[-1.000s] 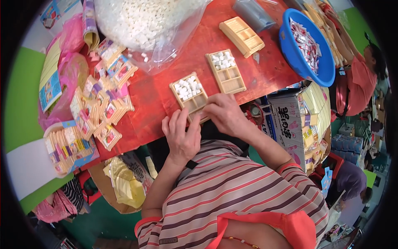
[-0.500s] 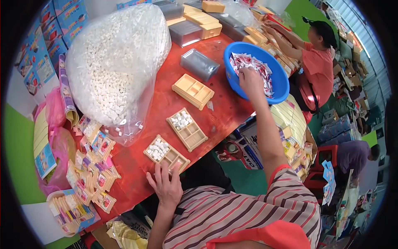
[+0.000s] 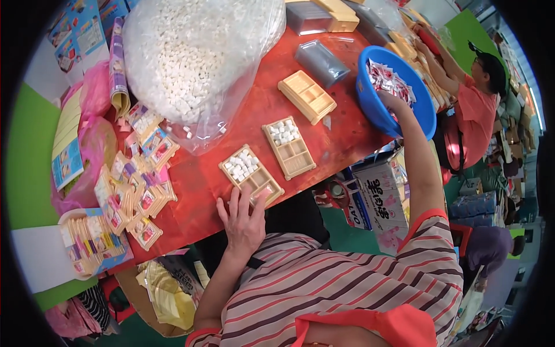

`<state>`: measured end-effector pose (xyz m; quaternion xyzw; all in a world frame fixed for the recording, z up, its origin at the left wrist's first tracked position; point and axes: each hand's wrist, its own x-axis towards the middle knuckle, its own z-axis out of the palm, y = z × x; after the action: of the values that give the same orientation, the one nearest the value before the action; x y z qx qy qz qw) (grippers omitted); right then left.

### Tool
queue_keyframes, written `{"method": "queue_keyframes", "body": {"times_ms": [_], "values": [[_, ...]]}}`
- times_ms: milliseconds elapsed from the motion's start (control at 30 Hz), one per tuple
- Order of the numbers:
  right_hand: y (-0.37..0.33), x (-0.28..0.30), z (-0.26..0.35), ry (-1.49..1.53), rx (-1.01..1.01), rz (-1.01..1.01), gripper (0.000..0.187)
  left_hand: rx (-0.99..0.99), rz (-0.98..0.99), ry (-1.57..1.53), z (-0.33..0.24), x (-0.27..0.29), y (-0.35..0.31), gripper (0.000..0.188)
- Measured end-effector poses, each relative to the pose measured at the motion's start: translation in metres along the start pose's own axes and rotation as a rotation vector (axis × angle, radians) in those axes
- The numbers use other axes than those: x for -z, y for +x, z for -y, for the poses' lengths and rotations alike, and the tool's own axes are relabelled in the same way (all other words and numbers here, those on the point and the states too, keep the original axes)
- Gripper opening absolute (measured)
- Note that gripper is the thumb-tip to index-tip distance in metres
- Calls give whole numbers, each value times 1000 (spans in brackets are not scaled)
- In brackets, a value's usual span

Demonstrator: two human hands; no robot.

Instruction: The recorder is packaging small white items into plastic cases and then into paper boxes.

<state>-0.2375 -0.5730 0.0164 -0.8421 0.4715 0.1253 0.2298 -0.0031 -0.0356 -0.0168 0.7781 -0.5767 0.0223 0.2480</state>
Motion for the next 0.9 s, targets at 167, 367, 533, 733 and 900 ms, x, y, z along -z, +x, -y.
{"method": "queue_keyframes", "body": {"times_ms": [167,367,533,733,900], "values": [[-11,5,43,34,75,36,39,10,-34,17,7,0,-3,46],[-11,10,26,104,-56,-171,28,37,-78,-94,8,15,1,46],[-31,18,24,541,-62,-228,24,33,-215,-114,27,58,21,38],[-49,28,8,851,28,-332,18,30,-367,94,105,133,77,25],[-63,40,-9,1020,181,-403,10,403,-86,573,207,179,123,22]]}}
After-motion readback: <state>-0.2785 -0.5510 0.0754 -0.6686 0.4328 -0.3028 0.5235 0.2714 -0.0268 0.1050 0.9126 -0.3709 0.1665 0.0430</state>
